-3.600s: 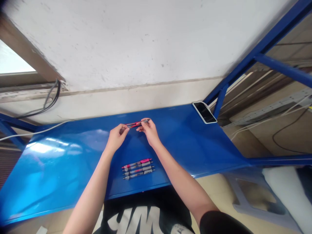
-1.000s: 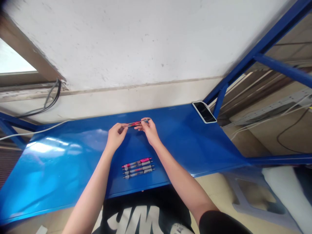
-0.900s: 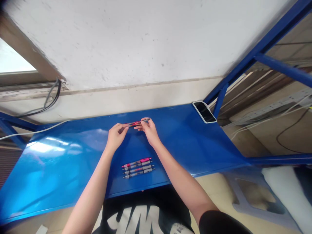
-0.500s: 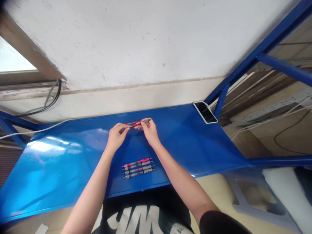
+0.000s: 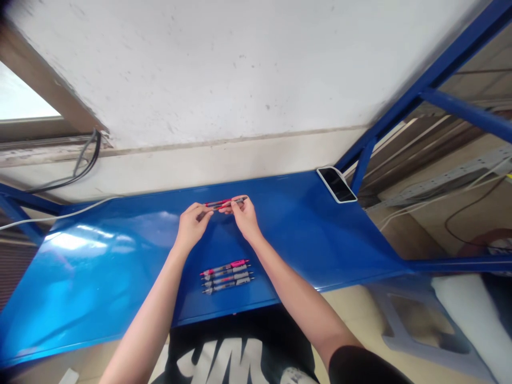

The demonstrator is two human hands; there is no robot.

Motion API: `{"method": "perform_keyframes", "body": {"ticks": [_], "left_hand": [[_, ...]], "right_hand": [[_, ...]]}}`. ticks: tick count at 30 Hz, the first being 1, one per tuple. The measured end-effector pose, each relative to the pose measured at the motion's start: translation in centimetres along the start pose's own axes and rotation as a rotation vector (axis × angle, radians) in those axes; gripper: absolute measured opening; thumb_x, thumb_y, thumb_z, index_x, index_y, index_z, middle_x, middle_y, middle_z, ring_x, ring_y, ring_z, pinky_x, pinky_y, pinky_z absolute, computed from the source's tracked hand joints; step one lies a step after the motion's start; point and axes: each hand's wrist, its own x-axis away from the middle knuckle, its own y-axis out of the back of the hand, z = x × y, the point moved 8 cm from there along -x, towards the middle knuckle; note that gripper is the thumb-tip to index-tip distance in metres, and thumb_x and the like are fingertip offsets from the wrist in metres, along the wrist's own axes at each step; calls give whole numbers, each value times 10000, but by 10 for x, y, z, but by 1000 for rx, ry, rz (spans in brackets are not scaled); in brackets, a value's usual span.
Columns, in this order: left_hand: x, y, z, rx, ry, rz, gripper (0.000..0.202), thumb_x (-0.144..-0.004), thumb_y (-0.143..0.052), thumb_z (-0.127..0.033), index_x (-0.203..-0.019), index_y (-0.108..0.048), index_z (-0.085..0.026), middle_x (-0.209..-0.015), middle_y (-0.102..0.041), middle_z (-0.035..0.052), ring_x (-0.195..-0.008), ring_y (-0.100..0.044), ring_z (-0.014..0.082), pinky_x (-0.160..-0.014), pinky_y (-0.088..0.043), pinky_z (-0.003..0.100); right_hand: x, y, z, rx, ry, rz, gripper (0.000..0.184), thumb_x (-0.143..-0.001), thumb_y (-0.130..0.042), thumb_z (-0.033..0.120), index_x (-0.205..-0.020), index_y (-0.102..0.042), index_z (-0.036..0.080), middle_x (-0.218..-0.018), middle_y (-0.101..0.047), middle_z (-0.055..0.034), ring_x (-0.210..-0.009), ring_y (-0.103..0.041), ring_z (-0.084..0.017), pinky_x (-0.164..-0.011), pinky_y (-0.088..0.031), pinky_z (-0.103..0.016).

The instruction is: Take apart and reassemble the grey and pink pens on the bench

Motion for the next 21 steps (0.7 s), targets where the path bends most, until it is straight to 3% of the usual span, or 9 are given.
{"method": "perform_keyframes", "body": {"ticks": [15,21], "left_hand": [[0,1,-2,21,10,18,116,-941,-639,-229,-918,-745,-190,-878,-679,44,-691,-604,149,-655,-522,278],[0,-3,-6,67,0,44,114,-946,-638,-209,-911,-745,-188,-862,-685,41,-698,-607,145,-654,-509,268]], "right_hand": [[2,-5,3,-39,-12,24,305,-894,-729,469,-960,-530,248,-862,-781,-1,-719,-786,-173,-702,-612,-299],[6,-15,8,-49,-12,94,289,-883,-747,449,-947,-550,247,-856,-784,9,-701,-773,-157,-709,-607,-293]]}}
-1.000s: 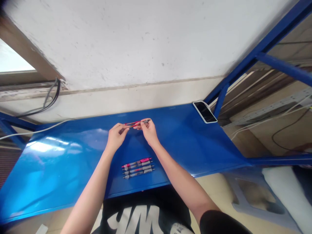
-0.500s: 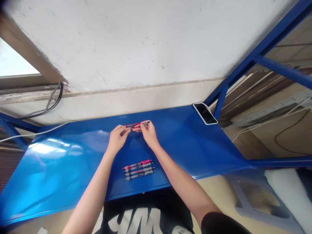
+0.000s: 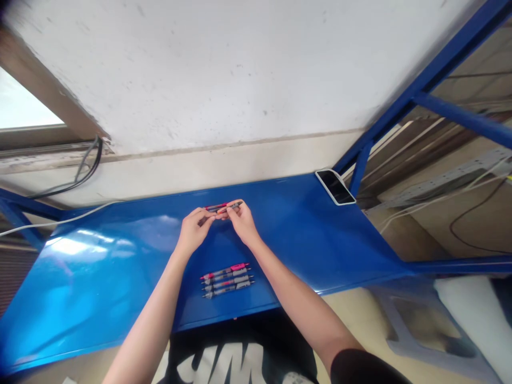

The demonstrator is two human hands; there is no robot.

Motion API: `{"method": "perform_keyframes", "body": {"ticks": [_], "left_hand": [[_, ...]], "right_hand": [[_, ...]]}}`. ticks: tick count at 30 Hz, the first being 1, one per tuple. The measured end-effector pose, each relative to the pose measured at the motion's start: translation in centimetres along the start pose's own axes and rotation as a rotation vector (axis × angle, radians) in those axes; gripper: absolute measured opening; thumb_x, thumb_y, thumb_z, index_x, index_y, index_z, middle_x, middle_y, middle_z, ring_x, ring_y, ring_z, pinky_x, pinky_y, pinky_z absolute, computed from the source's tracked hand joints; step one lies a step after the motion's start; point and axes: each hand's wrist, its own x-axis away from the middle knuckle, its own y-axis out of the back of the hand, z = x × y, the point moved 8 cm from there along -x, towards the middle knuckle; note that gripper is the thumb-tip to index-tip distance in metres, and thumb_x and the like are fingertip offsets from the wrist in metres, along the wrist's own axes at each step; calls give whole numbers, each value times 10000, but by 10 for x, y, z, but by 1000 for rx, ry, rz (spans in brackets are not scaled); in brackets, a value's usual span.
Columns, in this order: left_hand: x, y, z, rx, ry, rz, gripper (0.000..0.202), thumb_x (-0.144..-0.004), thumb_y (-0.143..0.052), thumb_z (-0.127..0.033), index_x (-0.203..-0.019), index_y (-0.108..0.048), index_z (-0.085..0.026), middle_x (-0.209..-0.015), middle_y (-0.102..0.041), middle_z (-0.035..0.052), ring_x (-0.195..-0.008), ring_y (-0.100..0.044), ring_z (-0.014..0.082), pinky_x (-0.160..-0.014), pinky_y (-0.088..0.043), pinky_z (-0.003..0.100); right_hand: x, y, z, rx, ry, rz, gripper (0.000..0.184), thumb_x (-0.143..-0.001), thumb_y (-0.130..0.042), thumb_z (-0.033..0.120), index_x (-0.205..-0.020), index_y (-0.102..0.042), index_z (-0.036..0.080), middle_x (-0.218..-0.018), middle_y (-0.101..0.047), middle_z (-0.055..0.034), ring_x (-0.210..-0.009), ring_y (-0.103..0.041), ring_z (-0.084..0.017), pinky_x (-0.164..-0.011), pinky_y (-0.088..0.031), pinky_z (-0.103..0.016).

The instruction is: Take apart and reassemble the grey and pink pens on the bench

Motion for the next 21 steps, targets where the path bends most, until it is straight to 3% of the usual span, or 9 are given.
{"method": "perform_keyframes", "body": {"ticks": [10,21], "left_hand": [[-2,9,4,1,44,-67,80,-908,-673,-215,-894,-748,-189,-900,-700,42,-672,-595,136,-615,-491,262],[-2,7,1,6,30,-55,111,-924,-652,-242,-888,-746,-195,-877,-694,44,-691,-608,146,-626,-504,269]], "right_hand": [[-5,19,8,-11,55,-132,266,-892,-734,418,-966,-544,248,-849,-772,5,-691,-769,-167,-717,-608,-312],[-3,14,5,12,62,-111,266,-905,-722,436,-965,-538,254,-829,-754,20,-657,-749,-152,-692,-593,-300]]}}
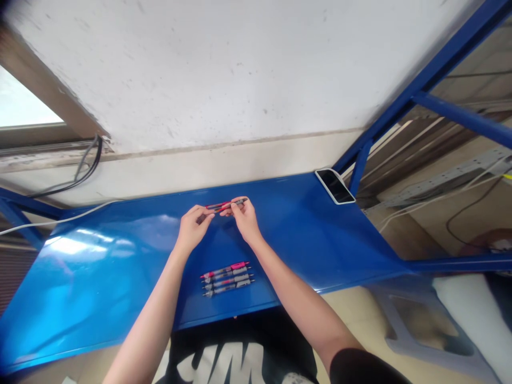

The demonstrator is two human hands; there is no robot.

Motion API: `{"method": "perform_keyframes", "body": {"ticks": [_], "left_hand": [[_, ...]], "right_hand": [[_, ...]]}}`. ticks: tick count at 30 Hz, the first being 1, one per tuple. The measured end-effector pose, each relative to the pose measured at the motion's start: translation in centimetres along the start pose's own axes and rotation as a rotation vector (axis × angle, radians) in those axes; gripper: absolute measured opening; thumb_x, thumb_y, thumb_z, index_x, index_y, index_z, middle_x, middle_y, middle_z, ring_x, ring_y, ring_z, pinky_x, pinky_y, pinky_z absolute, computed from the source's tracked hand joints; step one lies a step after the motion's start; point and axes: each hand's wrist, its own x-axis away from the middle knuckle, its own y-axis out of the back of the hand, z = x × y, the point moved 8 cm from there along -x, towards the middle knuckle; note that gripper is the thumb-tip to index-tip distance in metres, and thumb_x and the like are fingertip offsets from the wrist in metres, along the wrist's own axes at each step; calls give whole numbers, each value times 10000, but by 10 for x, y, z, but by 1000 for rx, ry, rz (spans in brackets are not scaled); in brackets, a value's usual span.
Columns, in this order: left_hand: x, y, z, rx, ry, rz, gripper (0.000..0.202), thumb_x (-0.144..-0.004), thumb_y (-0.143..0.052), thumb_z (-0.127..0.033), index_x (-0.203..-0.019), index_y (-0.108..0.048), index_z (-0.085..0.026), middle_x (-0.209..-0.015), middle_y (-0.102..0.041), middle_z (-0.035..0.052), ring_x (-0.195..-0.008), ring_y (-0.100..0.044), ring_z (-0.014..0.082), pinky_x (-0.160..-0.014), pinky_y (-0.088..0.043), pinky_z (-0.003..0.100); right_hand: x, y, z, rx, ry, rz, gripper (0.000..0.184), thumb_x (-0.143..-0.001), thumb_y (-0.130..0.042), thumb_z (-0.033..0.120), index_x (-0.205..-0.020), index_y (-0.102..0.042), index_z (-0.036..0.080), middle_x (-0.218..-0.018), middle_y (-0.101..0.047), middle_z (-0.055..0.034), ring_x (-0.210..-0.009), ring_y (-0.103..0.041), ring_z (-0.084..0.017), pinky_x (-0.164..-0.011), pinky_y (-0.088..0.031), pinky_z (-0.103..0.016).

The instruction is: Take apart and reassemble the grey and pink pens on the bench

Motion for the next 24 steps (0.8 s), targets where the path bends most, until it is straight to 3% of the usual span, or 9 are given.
{"method": "perform_keyframes", "body": {"ticks": [6,16,21,24], "left_hand": [[1,0,-2,7,-5,0,92,-917,-662,-219,-897,-747,-191,-893,-696,45,-698,-611,144,-634,-509,268],[1,1,-1,-6,-4,1,105,-933,-661,-252,-913,-749,-198,-888,-692,41,-680,-599,139,-634,-510,268],[3,-5,-5,4,-25,35,97,-936,-652,-221,-915,-744,-199,-876,-689,40,-688,-602,142,-649,-516,272],[2,-5,-5,2,-17,32,93,-932,-655,-216,-912,-744,-197,-877,-692,40,-693,-607,142,-650,-516,270]], "right_hand": [[2,-5,2,-1,-12,26,270,-895,-728,443,-955,-551,248,-841,-765,14,-660,-751,-153,-684,-590,-296],[-1,5,3,-10,-4,-41,262,-889,-732,422,-969,-548,253,-800,-746,29,-634,-732,-148,-669,-580,-294],[6,-13,1,16,-43,80,254,-900,-720,441,-953,-557,253,-830,-760,13,-638,-726,-147,-674,-580,-299],[5,-12,3,15,-37,76,249,-896,-724,436,-948,-567,251,-824,-766,14,-644,-730,-151,-673,-579,-298]]}}
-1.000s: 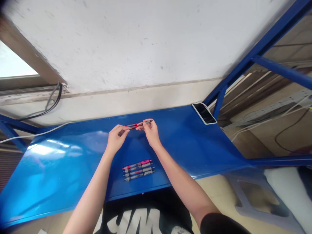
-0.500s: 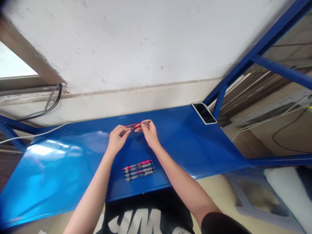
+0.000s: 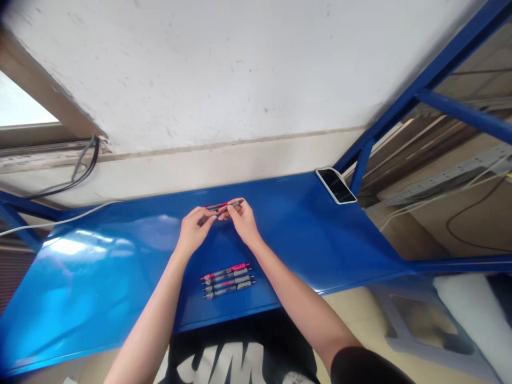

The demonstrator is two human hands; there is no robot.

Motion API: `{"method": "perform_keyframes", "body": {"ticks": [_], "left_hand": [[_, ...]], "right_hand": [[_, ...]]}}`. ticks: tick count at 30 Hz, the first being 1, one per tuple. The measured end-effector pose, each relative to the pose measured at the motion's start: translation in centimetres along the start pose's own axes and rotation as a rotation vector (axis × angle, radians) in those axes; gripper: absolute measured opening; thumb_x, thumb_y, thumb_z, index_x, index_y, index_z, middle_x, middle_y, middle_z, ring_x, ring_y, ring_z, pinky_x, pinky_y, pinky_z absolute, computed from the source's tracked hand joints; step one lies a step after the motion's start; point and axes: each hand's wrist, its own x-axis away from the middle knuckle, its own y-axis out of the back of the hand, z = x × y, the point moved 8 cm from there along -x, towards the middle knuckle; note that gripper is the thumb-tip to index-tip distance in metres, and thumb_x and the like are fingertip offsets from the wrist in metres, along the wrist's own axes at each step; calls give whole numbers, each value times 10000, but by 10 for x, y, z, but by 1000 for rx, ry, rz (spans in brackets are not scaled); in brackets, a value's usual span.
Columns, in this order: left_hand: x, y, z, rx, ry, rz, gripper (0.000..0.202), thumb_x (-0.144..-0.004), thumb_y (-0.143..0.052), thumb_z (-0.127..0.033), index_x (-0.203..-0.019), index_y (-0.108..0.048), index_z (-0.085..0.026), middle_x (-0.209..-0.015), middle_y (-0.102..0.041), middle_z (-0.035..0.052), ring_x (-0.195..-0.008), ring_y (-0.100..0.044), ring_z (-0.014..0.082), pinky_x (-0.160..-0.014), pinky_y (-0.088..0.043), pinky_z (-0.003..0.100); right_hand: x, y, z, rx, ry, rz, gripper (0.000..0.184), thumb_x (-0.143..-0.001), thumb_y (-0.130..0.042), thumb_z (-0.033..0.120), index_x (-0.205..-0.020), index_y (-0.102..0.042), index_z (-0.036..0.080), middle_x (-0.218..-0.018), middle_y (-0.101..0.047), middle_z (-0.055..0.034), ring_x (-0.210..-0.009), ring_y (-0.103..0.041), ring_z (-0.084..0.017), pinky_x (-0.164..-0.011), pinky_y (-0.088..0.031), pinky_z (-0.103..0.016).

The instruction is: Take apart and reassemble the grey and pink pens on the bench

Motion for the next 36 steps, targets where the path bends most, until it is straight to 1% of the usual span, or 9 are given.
{"method": "perform_keyframes", "body": {"ticks": [3,5,12,19,29,31,34,36], "left_hand": [[-1,3,2,3,16,-18,93,-927,-659,-222,-911,-749,-201,-888,-694,40,-691,-608,143,-636,-510,267],[-2,5,3,3,26,-24,99,-926,-656,-225,-911,-751,-202,-884,-692,40,-683,-603,143,-627,-506,268],[-2,4,1,2,12,-32,92,-919,-658,-210,-900,-747,-189,-861,-684,34,-655,-586,131,-616,-493,259],[-1,5,1,-3,1,-37,85,-916,-672,-207,-913,-755,-189,-878,-696,32,-653,-582,124,-617,-487,253],[-1,7,3,-2,12,-47,92,-908,-681,-196,-934,-769,-197,-912,-712,37,-657,-589,127,-626,-495,263],[-1,6,3,4,7,-43,93,-912,-679,-201,-936,-769,-198,-912,-710,37,-657,-589,126,-628,-496,263],[-1,4,1,-1,-10,-24,101,-922,-667,-205,-932,-767,-199,-896,-704,36,-671,-593,130,-642,-500,266],[-1,4,1,-6,-8,-22,105,-925,-660,-208,-929,-765,-199,-894,-704,37,-672,-593,131,-641,-498,267]], "right_hand": [[-4,14,4,-11,21,-90,255,-884,-740,425,-949,-569,247,-816,-766,18,-624,-729,-147,-649,-571,-287],[-6,20,5,-20,35,-123,257,-881,-744,418,-951,-565,247,-807,-763,23,-616,-727,-143,-643,-566,-280],[-3,12,1,16,12,-72,258,-888,-726,438,-956,-565,248,-808,-754,23,-612,-718,-141,-648,-577,-286],[-4,14,2,-1,20,-83,261,-868,-735,438,-947,-577,246,-795,-756,25,-610,-712,-142,-649,-574,-294],[-5,20,3,24,2,-140,275,-838,-761,437,-939,-592,245,-737,-732,30,-592,-697,-148,-626,-553,-295],[-5,17,0,29,-33,-109,279,-829,-774,438,-934,-610,239,-757,-739,20,-616,-710,-151,-631,-550,-289],[-2,6,-6,30,-118,11,297,-813,-796,451,-952,-647,236,-813,-753,2,-670,-730,-164,-652,-557,-296],[-1,2,-7,33,-140,52,307,-800,-813,455,-966,-672,238,-808,-748,2,-685,-727,-166,-654,-557,-298]]}}
